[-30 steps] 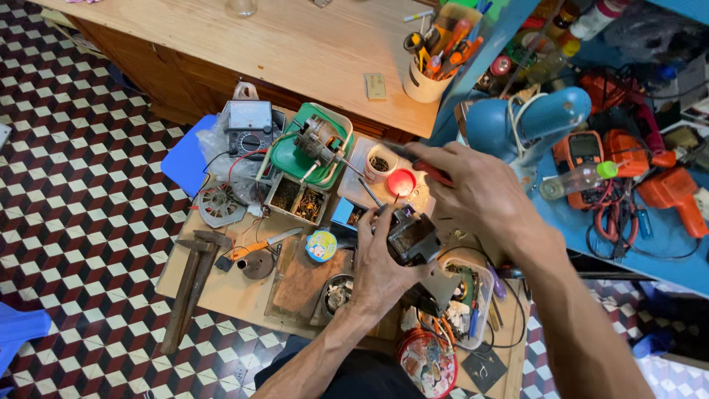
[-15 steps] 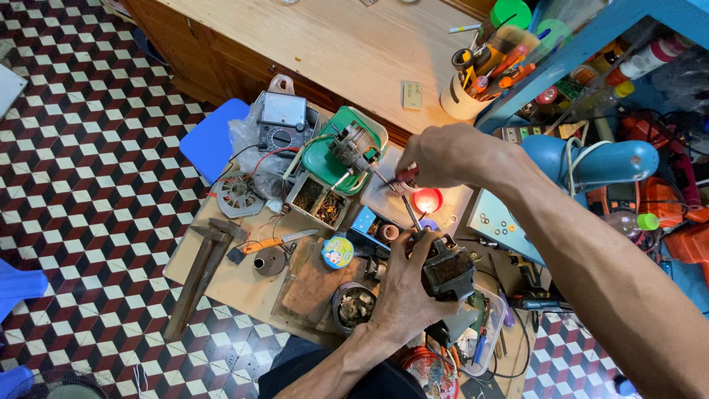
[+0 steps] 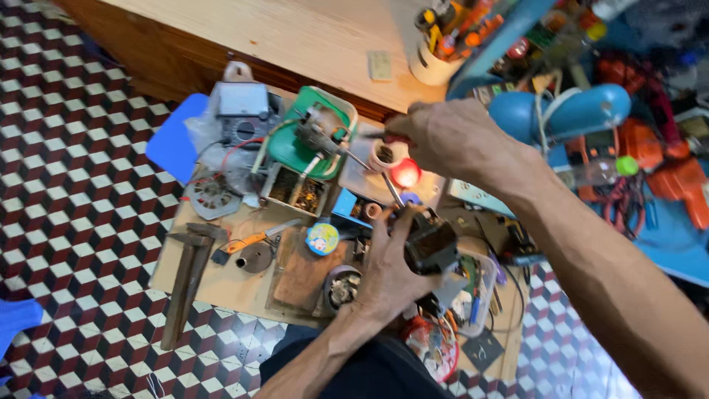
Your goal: The person disassembles and reassembles a small electric motor on a workbench. They remove the housing, inspect the rotor and stator, wipe components with a cloth, and use a screwdriver to tighten screws before reassembling the unit.
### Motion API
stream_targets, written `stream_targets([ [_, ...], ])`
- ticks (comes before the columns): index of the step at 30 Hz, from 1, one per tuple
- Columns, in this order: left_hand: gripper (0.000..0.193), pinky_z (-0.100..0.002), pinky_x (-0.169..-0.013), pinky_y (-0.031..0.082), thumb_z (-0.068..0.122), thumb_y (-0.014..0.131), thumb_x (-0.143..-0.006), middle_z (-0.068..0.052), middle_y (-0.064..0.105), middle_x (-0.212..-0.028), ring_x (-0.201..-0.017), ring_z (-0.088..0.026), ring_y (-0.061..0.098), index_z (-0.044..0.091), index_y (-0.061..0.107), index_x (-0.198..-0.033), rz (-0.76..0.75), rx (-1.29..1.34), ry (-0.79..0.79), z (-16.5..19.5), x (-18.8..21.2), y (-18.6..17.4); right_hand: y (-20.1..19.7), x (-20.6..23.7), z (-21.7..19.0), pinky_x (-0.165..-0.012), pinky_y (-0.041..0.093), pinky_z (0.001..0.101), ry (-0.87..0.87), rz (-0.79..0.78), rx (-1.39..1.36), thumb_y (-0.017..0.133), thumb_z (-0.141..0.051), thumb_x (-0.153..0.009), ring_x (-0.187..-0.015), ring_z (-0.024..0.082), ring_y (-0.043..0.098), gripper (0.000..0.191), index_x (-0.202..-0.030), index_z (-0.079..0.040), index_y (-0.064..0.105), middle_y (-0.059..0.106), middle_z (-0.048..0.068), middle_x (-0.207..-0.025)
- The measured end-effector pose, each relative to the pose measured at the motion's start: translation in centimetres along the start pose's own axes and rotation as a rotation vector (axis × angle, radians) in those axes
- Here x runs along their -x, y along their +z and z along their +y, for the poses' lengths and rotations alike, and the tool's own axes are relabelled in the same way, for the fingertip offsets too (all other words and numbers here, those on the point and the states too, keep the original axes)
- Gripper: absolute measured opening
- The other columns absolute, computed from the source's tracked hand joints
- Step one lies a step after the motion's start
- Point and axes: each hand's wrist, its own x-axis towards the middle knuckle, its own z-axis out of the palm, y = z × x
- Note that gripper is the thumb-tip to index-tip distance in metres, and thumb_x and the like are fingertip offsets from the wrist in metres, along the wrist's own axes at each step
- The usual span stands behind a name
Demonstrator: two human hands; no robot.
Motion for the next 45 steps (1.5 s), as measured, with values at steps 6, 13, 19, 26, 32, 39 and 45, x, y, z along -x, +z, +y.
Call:
stream_targets([
  [6,0.105,-0.046,-0.102,0.051,0.03,0.095,-0.059,-0.024,0.042,-0.138,-0.124,-0.039,0.054,0.006,0.042,-0.146,-0.007,-0.068,-0.053,0.0,-1.0,1.9,12.7,19.6,1.9,-0.066,0.05,0.0345,0.499,0.677,-0.78,0.066,-0.016,-0.095,-0.077,0.02,0.063,0.042,-0.137,-0.013,0.066,0.07,0.011,-0.095],
  [13,0.105,-0.045,-0.105,0.05,0.03,0.096,-0.062,-0.023,0.039,-0.138,-0.126,-0.038,0.051,0.004,0.039,-0.146,-0.01,-0.118,-0.022,0.2,-1.7,2.8,39.1,24.7,2.5,-0.074,0.052,0.0477,1.221,0.283,-0.708,0.071,-0.039,-0.085,-0.086,0.037,0.066,0.052,-0.13,-0.014,0.071,0.071,0.022,-0.096],
  [19,0.103,-0.045,-0.103,0.05,0.03,0.096,-0.064,-0.023,0.041,-0.138,-0.126,-0.038,0.052,0.004,0.039,-0.146,0.02,-0.124,-0.038,0.0,-1.4,3.0,35.8,23.2,1.6,-0.086,0.053,0.0462,0.88,0.578,-0.635,0.063,-0.035,-0.095,-0.097,0.038,0.069,0.039,-0.115,-0.003,0.072,0.072,0.021,-0.104],
  [26,0.102,-0.045,-0.104,0.049,0.032,0.096,-0.064,-0.023,0.042,-0.137,-0.126,-0.038,0.052,0.005,0.041,-0.146,0.059,-0.13,-0.049,-0.3,-1.5,2.9,21.0,17.9,-4.1,-0.079,0.054,0.0371,0.695,0.467,-1.124,0.052,-0.033,-0.1,-0.089,0.026,0.07,0.035,-0.119,-0.007,0.066,0.074,0.01,-0.099],
  [32,0.103,-0.045,-0.105,0.049,0.033,0.096,-0.064,-0.023,0.041,-0.137,-0.129,-0.039,0.05,0.003,0.041,-0.145,0.098,-0.127,-0.051,-0.8,-1.8,2.6,19.5,16.0,-5.0,-0.082,0.051,0.0364,0.56,0.596,-1.045,0.053,-0.027,-0.104,-0.089,0.025,0.067,0.028,-0.114,-0.003,0.066,0.069,0.013,-0.095],
  [39,0.107,-0.044,-0.103,0.051,0.039,0.096,-0.064,-0.024,0.039,-0.138,-0.129,-0.038,0.049,0.002,0.039,-0.147,0.054,-0.125,-0.109,-0.8,-1.7,2.5,20.9,15.4,-5.2,-0.079,0.051,0.0363,0.53,0.623,-1.015,0.05,-0.023,-0.106,-0.083,0.024,0.064,0.027,-0.108,0.0,0.063,0.065,0.013,-0.09],
  [45,0.109,-0.044,-0.104,0.051,0.041,0.096,-0.063,-0.023,0.04,-0.136,-0.128,-0.038,0.051,0.0,0.039,-0.147,0.046,-0.118,-0.099,-0.9,-1.9,2.1,21.4,14.9,-5.2,-0.068,0.048,0.0326,0.665,0.567,-1.245,0.052,-0.028,-0.103,-0.072,0.015,0.057,0.03,-0.104,-0.002,0.068,0.065,0.006,-0.077],
])
